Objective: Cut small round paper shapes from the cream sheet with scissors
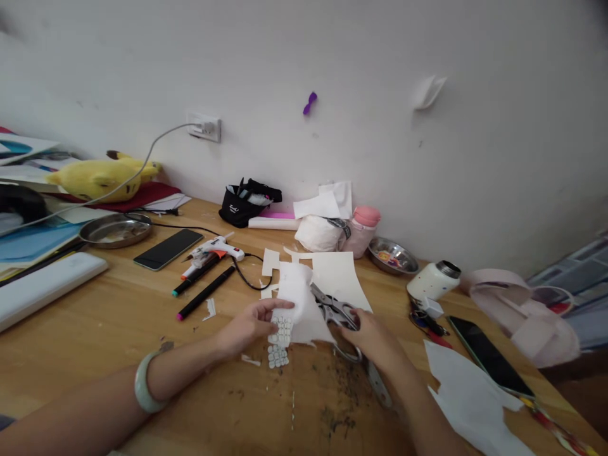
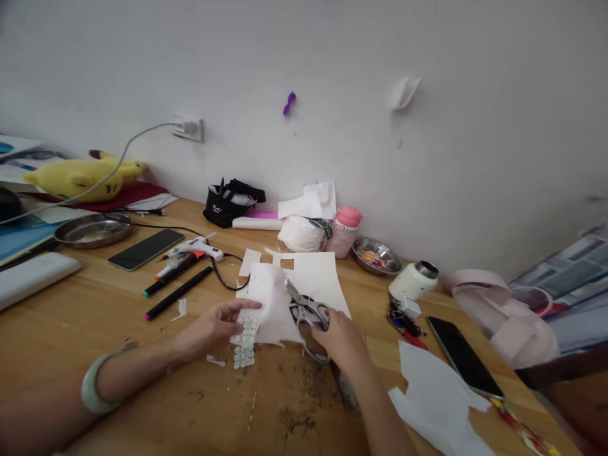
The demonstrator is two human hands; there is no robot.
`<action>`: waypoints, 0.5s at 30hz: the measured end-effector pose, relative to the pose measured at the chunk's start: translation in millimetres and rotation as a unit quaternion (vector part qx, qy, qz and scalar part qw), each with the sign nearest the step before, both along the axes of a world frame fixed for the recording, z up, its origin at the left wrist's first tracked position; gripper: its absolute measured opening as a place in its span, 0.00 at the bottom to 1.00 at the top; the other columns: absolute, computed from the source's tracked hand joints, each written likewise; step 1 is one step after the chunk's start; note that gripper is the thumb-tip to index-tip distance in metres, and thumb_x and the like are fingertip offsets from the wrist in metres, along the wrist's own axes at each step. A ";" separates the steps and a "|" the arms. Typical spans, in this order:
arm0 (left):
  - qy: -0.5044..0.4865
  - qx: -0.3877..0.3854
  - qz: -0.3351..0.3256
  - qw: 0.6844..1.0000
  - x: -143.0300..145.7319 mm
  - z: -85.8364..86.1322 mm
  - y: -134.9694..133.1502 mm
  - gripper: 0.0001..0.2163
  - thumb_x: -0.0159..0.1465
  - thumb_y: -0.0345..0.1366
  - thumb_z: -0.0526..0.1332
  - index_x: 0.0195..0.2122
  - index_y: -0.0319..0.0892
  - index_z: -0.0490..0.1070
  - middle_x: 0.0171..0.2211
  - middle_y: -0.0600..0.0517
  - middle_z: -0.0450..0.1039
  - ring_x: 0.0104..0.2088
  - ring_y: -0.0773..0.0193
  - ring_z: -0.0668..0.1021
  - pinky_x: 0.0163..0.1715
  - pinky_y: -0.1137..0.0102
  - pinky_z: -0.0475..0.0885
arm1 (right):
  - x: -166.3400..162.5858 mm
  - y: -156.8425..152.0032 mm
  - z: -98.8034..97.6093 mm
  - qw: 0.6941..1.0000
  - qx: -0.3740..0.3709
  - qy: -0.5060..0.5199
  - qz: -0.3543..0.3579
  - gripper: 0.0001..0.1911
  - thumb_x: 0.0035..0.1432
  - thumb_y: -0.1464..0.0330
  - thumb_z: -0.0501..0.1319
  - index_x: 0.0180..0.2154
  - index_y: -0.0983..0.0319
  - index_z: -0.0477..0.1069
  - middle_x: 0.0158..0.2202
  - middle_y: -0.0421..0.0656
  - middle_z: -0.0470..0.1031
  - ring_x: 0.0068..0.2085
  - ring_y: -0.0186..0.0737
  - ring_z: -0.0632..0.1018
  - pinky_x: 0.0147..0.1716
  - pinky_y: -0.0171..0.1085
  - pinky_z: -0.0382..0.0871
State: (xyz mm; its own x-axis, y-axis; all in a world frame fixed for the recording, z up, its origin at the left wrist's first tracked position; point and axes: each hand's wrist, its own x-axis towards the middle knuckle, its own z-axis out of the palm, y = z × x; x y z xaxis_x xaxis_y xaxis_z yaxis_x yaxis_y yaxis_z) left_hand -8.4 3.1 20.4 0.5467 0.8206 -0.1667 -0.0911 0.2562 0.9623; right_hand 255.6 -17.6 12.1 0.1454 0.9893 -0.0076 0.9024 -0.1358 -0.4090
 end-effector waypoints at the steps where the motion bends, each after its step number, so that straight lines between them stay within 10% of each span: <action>1: -0.009 -0.006 0.005 1.000 -1.5 -0.5 2.1 0.23 0.45 0.24 0.57 0.44 0.41 0.70 0.33 0.54 0.70 0.23 0.73 0.67 0.22 0.77 0.59 | -0.4 1.9 -4.7 1.000 -0.014 -0.015 0.010 0.24 0.46 0.59 0.57 0.42 0.67 0.69 0.41 0.53 0.70 0.42 0.50 0.71 0.40 0.40 0.62; 8: -0.076 -0.041 0.010 0.996 -9.4 -4.0 14.8 0.24 0.45 0.24 0.59 0.46 0.42 0.69 0.34 0.52 0.72 0.26 0.69 0.72 0.27 0.75 0.64 | -6.1 9.6 -12.6 0.999 0.026 -0.004 0.021 0.17 0.47 0.60 0.55 0.34 0.65 0.72 0.37 0.50 0.70 0.39 0.47 0.72 0.39 0.39 0.63; 15: -0.100 -0.052 0.051 0.992 -11.8 3.1 19.3 0.26 0.44 0.24 0.61 0.47 0.42 0.69 0.34 0.52 0.73 0.28 0.68 0.73 0.30 0.73 0.66 | 12.4 16.1 -1.3 0.956 0.075 0.281 -0.039 0.16 0.44 0.56 0.57 0.23 0.63 0.70 0.22 0.47 0.69 0.25 0.45 0.71 0.25 0.40 0.63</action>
State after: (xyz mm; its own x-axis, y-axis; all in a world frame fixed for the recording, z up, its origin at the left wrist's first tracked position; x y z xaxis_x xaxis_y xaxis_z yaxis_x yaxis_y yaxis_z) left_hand -20.2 22.3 23.5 0.4918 0.8576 -0.1509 -0.3079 0.3334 0.8911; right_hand 268.0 -1.6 10.8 0.2338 0.9716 0.0355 0.5246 -0.0953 -0.8460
